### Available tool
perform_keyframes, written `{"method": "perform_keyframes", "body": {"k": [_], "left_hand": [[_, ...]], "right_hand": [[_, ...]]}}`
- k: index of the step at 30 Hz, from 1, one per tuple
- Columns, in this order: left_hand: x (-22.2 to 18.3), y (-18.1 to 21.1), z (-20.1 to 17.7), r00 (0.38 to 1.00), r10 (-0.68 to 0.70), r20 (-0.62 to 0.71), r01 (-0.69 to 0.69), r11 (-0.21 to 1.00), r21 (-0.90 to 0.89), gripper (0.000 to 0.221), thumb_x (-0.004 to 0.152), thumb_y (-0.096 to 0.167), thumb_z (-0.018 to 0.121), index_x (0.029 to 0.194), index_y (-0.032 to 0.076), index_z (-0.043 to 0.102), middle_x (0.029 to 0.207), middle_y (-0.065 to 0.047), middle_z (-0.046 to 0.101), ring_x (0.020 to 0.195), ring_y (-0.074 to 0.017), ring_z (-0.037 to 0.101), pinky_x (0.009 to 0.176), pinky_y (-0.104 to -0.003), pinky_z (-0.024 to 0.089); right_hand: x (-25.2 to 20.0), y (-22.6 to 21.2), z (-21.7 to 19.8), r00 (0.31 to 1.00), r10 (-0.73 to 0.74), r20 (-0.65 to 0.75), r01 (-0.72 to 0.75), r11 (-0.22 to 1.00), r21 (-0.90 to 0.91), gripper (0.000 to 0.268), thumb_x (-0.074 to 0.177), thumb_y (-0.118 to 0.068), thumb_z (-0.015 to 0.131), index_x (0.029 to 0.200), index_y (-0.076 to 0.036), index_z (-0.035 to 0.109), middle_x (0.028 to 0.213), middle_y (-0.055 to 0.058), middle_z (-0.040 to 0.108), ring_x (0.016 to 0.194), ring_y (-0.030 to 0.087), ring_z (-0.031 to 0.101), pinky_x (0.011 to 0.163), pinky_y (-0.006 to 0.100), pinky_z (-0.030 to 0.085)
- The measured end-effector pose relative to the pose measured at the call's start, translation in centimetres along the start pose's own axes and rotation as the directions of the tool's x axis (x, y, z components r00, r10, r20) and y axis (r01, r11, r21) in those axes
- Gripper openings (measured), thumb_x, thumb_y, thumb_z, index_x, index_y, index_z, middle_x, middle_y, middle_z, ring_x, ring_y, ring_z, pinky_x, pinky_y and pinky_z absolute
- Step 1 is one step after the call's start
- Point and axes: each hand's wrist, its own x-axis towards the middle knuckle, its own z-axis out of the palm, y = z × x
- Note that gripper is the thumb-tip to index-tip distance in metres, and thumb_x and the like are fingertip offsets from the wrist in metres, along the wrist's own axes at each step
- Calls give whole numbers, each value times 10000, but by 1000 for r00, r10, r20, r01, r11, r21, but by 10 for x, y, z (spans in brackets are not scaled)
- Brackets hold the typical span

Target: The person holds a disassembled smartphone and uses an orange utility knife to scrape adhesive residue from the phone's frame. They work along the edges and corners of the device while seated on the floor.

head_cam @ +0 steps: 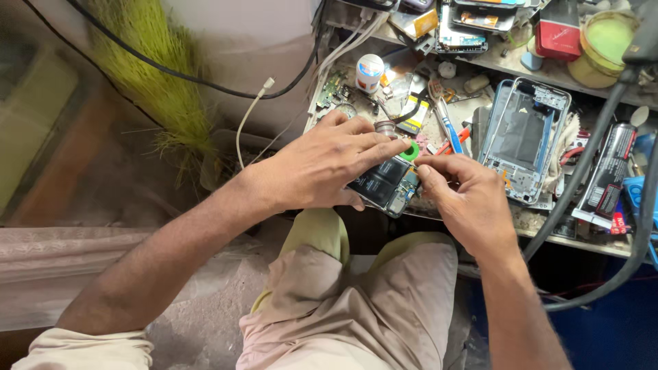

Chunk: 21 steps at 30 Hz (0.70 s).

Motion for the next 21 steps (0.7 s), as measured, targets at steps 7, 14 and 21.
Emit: {"method": "perform_keyframes", "body": {"k": [7, 14, 21], "left_hand": [[-3, -3, 3, 998, 28, -51, -28, 1000, 4, 1099, 579, 316, 943, 1517, 117, 406, 1394, -64, 588, 1256, -259, 526, 1044, -456, 348], [-5, -8, 3, 994, 47, -97, -49, 999, -9, 1104, 623, 350, 940, 1539, 119, 368, 1379, -93, 604, 1264, -285, 531, 1097, -474, 339], [-6, -6, -12, 987, 89, -133, -92, 996, -13, 1104, 711, 393, 917, 1591, 120, 308, 1359, -95, 634, 1269, -272, 558, 1098, -438, 359]], "right_hand": [[4, -5, 6, 1000, 14, -19, -14, 1000, 16, 202, 980, -145, 688, 1117, -17, 765, 882, 32, 730, 722, 66, 651, 644, 228, 540], [-33, -15, 20, 970, -145, -196, 152, 988, 19, 243, 1025, -73, 585, 1229, 29, 669, 1161, 85, 659, 924, 121, 733, 801, 256, 617], [-58, 1, 33, 985, -98, -144, 152, 889, 431, 414, 1026, -82, 603, 1410, 58, 541, 1181, 119, 653, 1040, 144, 668, 920, 296, 585]]}}
